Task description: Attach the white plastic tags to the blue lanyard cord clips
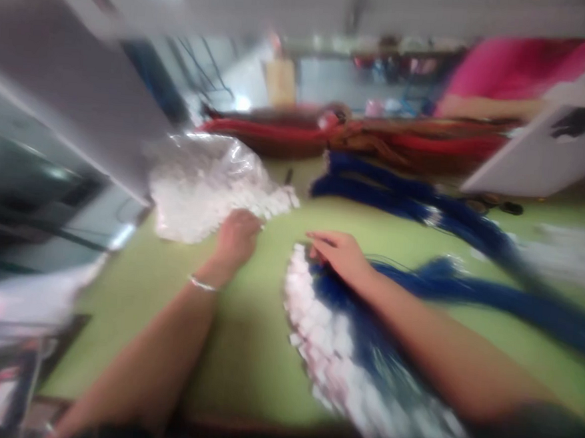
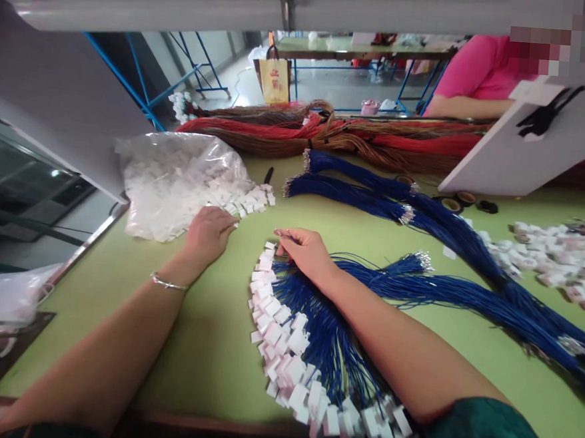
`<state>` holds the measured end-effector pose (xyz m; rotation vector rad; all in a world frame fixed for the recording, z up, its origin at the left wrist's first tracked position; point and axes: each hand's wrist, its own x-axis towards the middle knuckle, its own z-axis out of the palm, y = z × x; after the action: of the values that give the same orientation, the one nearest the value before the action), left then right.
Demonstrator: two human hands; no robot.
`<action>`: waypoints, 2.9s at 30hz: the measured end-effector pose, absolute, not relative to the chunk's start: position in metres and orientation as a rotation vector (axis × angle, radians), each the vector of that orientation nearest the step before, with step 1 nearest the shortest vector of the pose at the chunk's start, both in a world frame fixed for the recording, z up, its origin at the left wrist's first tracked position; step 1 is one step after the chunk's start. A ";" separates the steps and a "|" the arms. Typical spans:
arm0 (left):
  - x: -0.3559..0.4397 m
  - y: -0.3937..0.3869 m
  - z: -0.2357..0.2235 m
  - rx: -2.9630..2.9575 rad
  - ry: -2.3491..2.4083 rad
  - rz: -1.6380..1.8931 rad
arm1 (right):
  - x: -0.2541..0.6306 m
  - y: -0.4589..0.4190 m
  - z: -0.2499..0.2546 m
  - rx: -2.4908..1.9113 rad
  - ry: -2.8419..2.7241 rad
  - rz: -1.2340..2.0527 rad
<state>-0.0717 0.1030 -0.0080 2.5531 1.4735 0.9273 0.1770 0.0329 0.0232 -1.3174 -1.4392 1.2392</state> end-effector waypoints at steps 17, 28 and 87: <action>0.007 0.042 0.016 0.906 0.911 0.978 | 0.170 0.023 0.019 -1.304 -1.564 0.769; 0.001 0.044 0.002 1.216 1.114 0.962 | 0.172 0.022 0.012 -1.314 -1.813 0.551; -0.001 0.048 0.007 1.147 0.999 1.031 | 0.174 0.027 0.024 -1.342 -1.461 0.998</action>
<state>-0.0011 0.0479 0.0074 1.1474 0.9994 1.0306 0.1735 0.0267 0.0236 -1.3422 -1.4609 0.9977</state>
